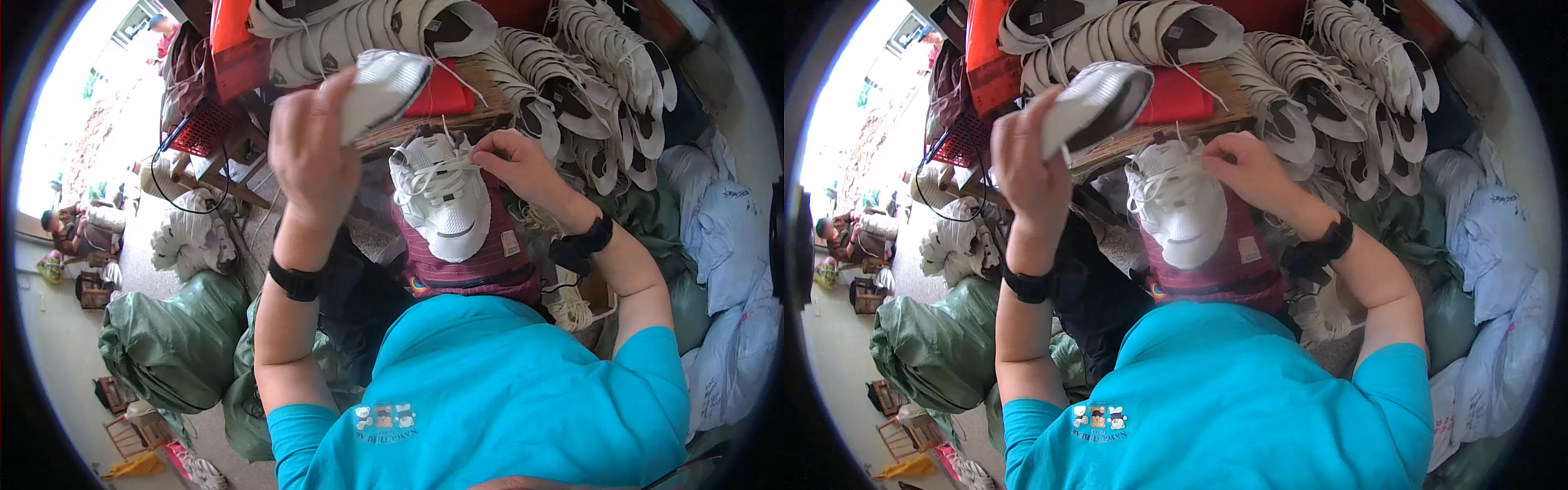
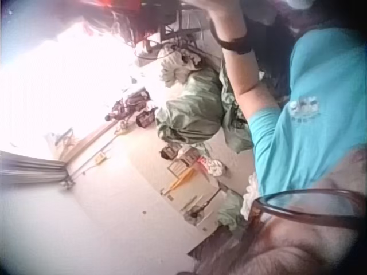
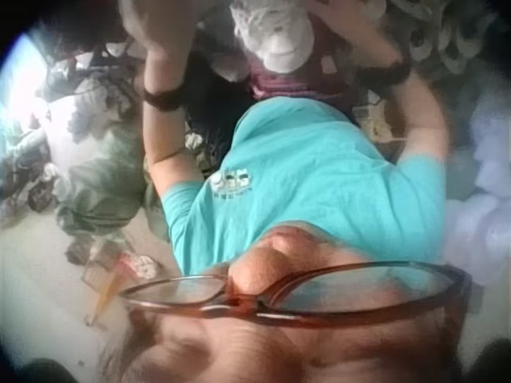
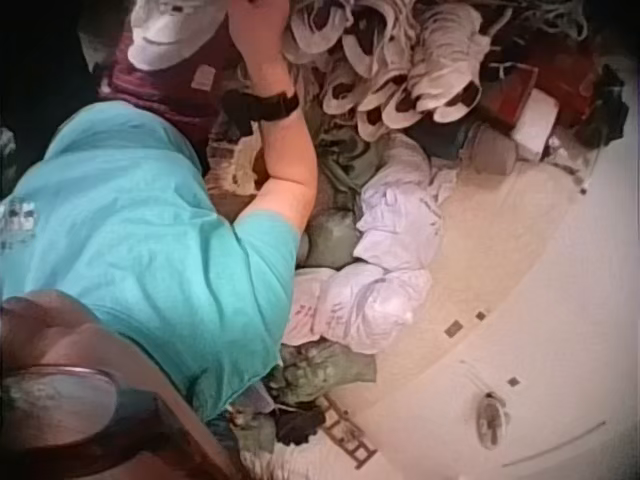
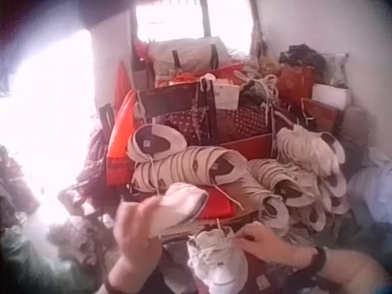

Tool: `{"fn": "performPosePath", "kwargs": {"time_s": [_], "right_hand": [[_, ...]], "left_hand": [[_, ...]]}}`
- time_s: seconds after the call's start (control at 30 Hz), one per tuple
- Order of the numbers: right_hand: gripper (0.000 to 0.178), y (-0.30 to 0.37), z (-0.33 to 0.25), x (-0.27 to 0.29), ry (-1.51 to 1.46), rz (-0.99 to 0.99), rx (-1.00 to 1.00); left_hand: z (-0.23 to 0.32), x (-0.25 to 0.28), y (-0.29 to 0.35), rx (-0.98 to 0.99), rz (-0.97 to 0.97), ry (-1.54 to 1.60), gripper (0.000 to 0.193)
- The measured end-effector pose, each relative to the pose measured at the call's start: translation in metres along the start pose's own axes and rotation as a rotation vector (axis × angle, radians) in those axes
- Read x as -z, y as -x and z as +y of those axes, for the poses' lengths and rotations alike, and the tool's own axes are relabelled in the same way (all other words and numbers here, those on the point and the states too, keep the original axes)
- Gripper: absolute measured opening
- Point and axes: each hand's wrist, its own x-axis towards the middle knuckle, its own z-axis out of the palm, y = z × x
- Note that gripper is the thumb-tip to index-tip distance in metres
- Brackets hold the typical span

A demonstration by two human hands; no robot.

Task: The person sits on the floor and laces a white shoe by hand, threading the laces through the eyelets and tying them. They then pick up a second white shoe and begin the same lacing process.

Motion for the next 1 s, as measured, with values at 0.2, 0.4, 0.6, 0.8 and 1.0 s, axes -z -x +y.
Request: {"fn": "performPosePath", "kwargs": {"time_s": [0.2,0.4,0.6,0.8,1.0], "right_hand": [[0.017,-0.011,0.033,0.005,-0.109,0.374,0.063],[0.020,-0.039,0.032,-0.006,-0.209,0.334,0.091],[0.039,-0.065,0.010,-0.034,-0.311,0.227,0.150],[0.049,-0.052,0.024,-0.051,-0.127,0.265,0.191],[0.046,-0.041,0.064,-0.075,-0.095,0.357,0.164]], "left_hand": [[0.051,-0.018,0.056,-0.179,-0.467,0.212,0.051],[0.071,-0.005,0.092,-0.208,-0.656,0.440,0.057],[0.031,-0.043,0.114,0.442,-0.147,0.426,0.049],[0.061,-0.077,0.089,1.236,-0.204,1.186,0.065],[0.059,-0.096,0.107,1.310,-0.340,1.224,0.069]]}}
